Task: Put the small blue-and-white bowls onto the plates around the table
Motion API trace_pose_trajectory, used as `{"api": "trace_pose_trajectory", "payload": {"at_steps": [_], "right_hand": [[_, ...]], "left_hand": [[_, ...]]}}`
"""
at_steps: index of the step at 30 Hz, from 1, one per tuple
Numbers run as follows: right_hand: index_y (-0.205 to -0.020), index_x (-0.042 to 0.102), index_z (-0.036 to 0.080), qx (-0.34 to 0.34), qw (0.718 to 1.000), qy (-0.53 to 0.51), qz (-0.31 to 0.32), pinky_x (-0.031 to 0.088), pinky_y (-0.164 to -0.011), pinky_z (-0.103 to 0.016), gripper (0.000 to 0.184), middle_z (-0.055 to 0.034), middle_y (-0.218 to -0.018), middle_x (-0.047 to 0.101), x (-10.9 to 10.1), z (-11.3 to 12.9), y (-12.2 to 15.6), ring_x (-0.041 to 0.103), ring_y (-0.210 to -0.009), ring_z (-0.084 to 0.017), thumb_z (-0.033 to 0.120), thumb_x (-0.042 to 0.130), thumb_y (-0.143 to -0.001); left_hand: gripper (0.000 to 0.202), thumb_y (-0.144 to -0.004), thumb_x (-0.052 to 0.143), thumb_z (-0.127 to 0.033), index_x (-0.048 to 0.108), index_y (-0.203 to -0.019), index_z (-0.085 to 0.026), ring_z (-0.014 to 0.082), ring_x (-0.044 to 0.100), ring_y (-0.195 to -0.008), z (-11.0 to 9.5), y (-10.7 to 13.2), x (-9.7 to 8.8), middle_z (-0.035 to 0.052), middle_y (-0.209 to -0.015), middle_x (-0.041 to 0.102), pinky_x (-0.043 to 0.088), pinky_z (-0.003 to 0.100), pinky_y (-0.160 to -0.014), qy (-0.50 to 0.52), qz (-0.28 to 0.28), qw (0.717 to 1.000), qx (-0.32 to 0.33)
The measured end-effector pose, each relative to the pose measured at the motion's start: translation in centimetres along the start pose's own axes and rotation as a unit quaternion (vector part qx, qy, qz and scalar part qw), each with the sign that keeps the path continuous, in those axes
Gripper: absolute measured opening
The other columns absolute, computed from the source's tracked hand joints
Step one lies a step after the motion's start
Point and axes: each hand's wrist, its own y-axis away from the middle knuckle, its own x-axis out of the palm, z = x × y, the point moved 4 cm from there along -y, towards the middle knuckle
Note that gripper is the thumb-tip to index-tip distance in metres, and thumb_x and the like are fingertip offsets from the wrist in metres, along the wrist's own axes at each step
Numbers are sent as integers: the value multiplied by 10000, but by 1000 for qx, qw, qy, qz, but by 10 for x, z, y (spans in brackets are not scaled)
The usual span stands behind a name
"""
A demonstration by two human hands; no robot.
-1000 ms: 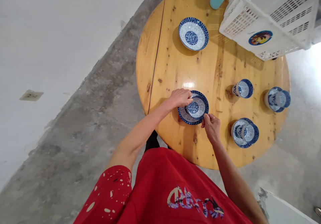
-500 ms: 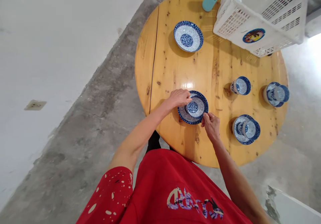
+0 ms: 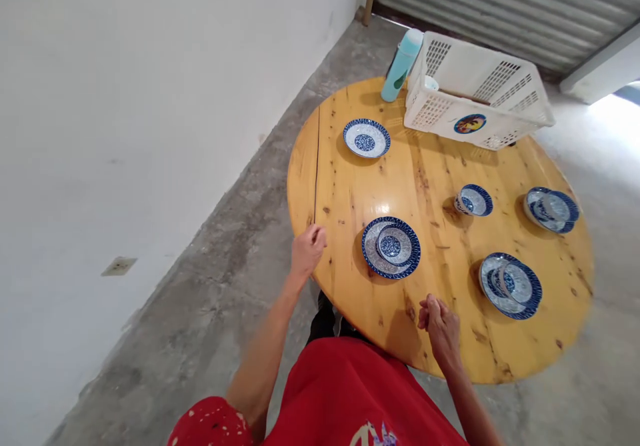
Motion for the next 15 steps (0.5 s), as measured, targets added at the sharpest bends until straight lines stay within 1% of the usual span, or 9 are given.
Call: {"api": "trace_pose_trajectory", "payload": {"at_steps": [2, 4, 6, 8, 9, 11, 13, 15], "right_hand": [[-744, 602, 182, 7, 999, -29, 26, 398, -517, -279, 543, 0, -477, 544, 7, -10, 13, 532, -484, -168, 642, 373, -920], [-772, 597, 185, 13, 997, -55, 47, 395, -498, -277, 529, 11, -485, 538, 13, -20, 23, 518, -464, -162, 655, 396, -903], [-784, 594, 184, 22, 995, -73, 68, 389, -477, -276, 528, 16, -490, 534, 17, -31, 33, 510, -447, -159, 671, 414, -884], [-777, 591, 183, 31, 992, -94, 84, 380, -456, -276, 538, 13, -490, 531, 17, -41, 44, 508, -438, -161, 688, 428, -864], [-768, 589, 184, 34, 990, -105, 89, 378, -448, -276, 540, 11, -490, 531, 16, -47, 49, 507, -434, -161, 694, 435, -855], [-734, 580, 190, 37, 987, -121, 96, 378, -445, -275, 535, 6, -483, 532, 15, -59, 62, 504, -433, -160, 699, 452, -842], [-682, 562, 199, 33, 986, -125, 102, 385, -454, -275, 531, -4, -474, 535, 17, -71, 75, 505, -438, -160, 694, 454, -842], [-647, 542, 206, 25, 985, -130, 113, 391, -464, -277, 534, -8, -471, 535, 24, -80, 88, 506, -439, -159, 688, 438, -851]], "left_hand": [[274, -896, 403, -351, 580, -753, -199, 114, 562, -596, 33, 30, -23, -21, -642, 611, 388, 208, -608, 16, -50, 996, -68], [262, -876, 418, -366, 578, -749, -202, 121, 554, -561, 67, 71, -39, -19, -646, 611, 391, 217, -580, 10, -75, 987, -143], [270, -864, 415, -375, 552, -706, -204, 127, 556, -546, 98, 118, -47, -13, -643, 615, 396, 228, -578, -21, -94, 973, -210], [280, -863, 397, -386, 554, -714, -207, 138, 576, -562, 120, 166, -47, -4, -655, 629, 408, 235, -584, -39, -82, 961, -262], [291, -867, 381, -392, 544, -710, -209, 142, 577, -564, 127, 187, -44, -1, -645, 623, 412, 237, -581, -45, -71, 959, -271], [297, -877, 369, -398, 535, -716, -211, 141, 583, -563, 134, 222, -35, 2, -649, 623, 424, 238, -582, -54, -21, 957, -283], [285, -886, 361, -375, 538, -732, -214, 134, 590, -558, 134, 247, -27, 2, -653, 628, 429, 232, -583, -66, 16, 959, -277], [278, -896, 349, -357, 545, -755, -219, 132, 603, -573, 131, 265, -22, 3, -662, 634, 432, 225, -583, -74, 44, 960, -265]]}}
